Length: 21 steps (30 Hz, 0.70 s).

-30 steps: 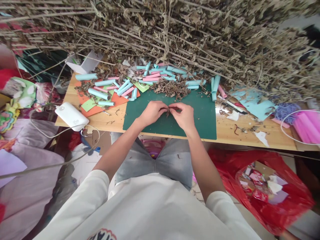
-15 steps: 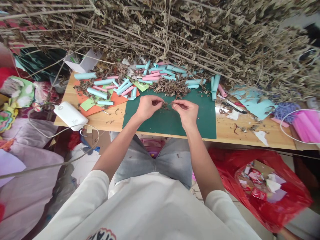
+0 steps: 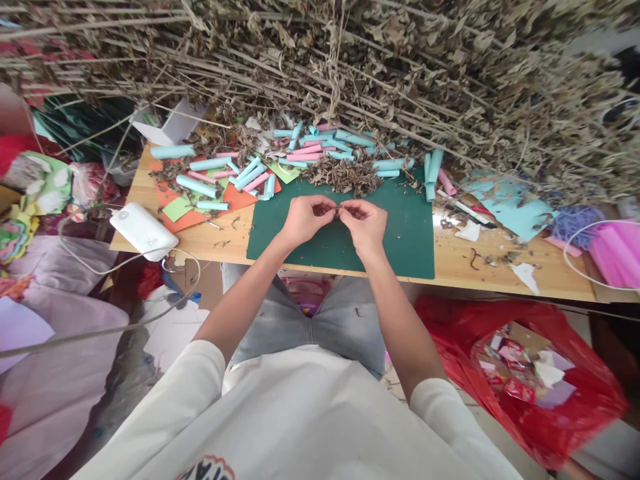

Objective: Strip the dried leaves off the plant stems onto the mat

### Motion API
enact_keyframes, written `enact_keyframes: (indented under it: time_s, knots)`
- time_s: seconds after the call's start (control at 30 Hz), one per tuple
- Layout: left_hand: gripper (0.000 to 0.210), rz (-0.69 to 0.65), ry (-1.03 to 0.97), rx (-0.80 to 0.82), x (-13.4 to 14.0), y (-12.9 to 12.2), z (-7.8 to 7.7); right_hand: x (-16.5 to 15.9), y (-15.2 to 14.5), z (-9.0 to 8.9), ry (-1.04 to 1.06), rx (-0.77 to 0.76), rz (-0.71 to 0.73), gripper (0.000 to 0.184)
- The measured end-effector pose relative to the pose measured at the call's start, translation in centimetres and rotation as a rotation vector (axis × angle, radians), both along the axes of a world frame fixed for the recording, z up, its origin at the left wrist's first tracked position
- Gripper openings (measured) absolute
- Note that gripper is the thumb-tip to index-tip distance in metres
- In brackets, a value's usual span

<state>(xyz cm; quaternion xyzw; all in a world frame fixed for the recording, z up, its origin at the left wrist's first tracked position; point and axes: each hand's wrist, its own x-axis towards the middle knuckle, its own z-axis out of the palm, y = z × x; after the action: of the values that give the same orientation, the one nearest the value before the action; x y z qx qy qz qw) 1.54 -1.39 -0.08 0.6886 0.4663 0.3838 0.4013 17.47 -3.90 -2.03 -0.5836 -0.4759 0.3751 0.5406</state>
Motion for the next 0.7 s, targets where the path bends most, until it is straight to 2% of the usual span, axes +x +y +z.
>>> enact_keyframes:
  time_s: [0.1, 0.27, 0.37, 0.57, 0.7]
  knots:
    - [0.017, 0.045, -0.012, -0.012, -0.2, 0.2, -0.2, 0.5, 0.2, -0.1, 0.074, 0.013, -0.036, 0.020]
    - [0.019, -0.040, -0.056, -0.044, -0.1, 0.8, -0.3, 0.8, 0.1, 0.8, 0.090, 0.038, 0.067, 0.020]
    - [0.019, -0.042, -0.076, -0.062, 0.2, 1.1, -0.4, 0.4, 0.1, 1.1, 0.058, 0.030, 0.091, 0.017]
    - [0.017, 0.034, -0.099, -0.050, 0.7, 0.9, -0.6, -0.4, 0.5, 0.8, -0.039, 0.019, 0.009, 0.014]
    - [0.015, 0.120, -0.013, 0.007, 0.1, 1.0, -0.4, 0.1, 0.7, 0.5, -0.079, 0.012, -0.069, 0.013]
